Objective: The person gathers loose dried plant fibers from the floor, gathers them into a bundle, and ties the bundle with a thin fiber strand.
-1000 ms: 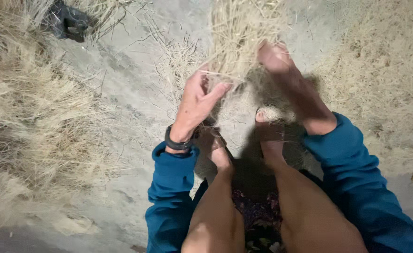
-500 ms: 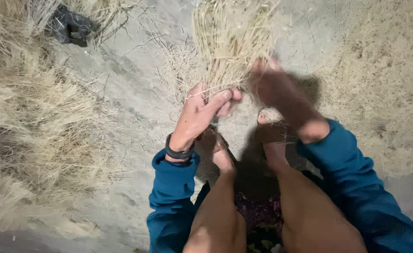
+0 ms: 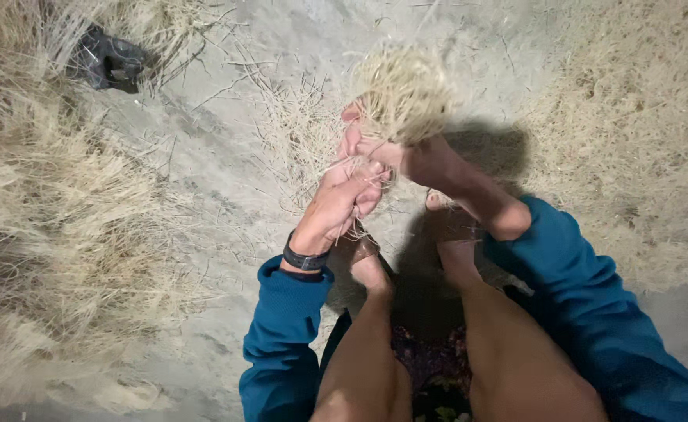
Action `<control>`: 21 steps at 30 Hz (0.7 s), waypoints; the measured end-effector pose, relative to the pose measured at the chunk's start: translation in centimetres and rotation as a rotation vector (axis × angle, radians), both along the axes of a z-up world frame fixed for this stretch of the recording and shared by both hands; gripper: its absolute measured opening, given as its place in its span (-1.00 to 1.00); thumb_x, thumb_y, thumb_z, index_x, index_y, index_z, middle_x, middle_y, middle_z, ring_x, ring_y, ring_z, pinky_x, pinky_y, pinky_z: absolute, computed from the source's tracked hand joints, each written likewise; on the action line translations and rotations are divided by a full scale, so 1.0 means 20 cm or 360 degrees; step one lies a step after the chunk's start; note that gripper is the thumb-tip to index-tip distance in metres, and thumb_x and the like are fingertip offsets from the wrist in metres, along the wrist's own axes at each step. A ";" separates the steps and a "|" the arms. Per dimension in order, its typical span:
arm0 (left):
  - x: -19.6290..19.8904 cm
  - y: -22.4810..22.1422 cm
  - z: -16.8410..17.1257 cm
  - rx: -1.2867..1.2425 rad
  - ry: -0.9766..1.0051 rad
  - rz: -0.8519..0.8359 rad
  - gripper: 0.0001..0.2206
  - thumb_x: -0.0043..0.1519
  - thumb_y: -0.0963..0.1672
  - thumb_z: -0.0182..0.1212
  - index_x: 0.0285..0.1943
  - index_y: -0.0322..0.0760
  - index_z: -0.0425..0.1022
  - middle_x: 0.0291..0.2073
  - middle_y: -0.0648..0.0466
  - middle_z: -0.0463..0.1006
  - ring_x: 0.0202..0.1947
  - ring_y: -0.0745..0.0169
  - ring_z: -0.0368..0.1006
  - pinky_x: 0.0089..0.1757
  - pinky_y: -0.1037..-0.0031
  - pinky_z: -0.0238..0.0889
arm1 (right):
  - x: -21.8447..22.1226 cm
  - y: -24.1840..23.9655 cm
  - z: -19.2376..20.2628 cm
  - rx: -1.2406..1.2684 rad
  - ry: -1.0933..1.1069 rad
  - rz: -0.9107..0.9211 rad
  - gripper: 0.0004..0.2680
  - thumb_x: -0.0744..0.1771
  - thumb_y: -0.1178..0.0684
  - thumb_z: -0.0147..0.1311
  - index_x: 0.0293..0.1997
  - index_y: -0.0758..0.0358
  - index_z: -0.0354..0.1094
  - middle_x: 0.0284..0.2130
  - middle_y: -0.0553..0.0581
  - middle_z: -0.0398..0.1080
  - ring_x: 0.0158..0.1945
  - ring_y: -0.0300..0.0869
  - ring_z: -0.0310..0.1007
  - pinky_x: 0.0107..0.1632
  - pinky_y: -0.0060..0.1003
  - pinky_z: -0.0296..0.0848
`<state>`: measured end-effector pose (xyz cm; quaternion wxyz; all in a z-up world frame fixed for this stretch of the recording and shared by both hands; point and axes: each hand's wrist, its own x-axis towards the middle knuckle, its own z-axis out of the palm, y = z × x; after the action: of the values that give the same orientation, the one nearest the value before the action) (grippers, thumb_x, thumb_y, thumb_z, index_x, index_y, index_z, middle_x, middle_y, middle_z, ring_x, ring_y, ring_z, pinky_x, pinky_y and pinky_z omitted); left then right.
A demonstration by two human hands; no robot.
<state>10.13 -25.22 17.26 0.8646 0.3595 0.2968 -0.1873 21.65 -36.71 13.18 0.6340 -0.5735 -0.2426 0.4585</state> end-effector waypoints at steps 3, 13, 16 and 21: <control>-0.05 -0.06 -0.11 -0.0022 0.0064 0.0194 -0.71 0.41 -0.09 0.10 -0.40 -0.24 0.33 -0.71 0.27 0.07 -0.78 0.59 -0.08 -0.67 0.72 -0.14 | -0.07 -0.01 -0.09 0.0024 -0.0166 -0.0285 -0.85 0.33 0.08 0.16 -0.10 0.31 0.48 -0.13 0.24 0.54 0.09 0.00 0.55 0.34 0.03 0.30; -0.07 0.01 -0.04 0.0004 0.0021 -0.0042 -0.77 0.40 -0.02 0.08 -0.32 -0.07 0.44 -0.65 0.42 0.17 -0.68 0.61 0.03 -0.59 0.75 -0.05 | 0.32 0.11 0.23 -0.1041 0.1286 -0.1273 -0.46 0.20 -0.35 -0.09 0.12 0.27 0.43 0.09 0.28 0.55 0.16 0.01 0.57 0.30 -0.03 0.48; -0.11 0.09 -0.03 0.0547 -0.0045 0.0013 -0.80 0.45 -0.07 0.04 -0.19 -0.25 0.42 -0.57 0.25 0.30 -0.62 0.55 0.17 -0.55 0.73 0.14 | 0.39 -0.25 -0.25 0.0421 -0.0347 -0.0801 -0.89 0.44 0.33 0.10 0.05 0.32 0.35 0.02 0.26 0.46 0.16 0.06 0.53 0.34 0.01 0.56; 0.06 0.02 0.05 0.1684 -0.0264 -0.0217 -0.12 0.25 0.15 0.20 0.59 -0.32 -0.17 0.55 -0.27 -0.05 0.58 -0.18 -0.06 0.43 -0.04 -0.06 | 0.29 -0.38 -0.16 0.0936 0.0993 -0.0253 -0.67 0.47 -0.06 -0.02 0.42 0.13 0.11 0.42 0.23 0.18 0.50 0.09 0.22 0.55 -0.02 0.29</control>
<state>11.31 -24.75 18.36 0.5719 0.7779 0.2573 -0.0388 27.49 -44.31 9.91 0.8468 -0.2193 -0.1147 0.4709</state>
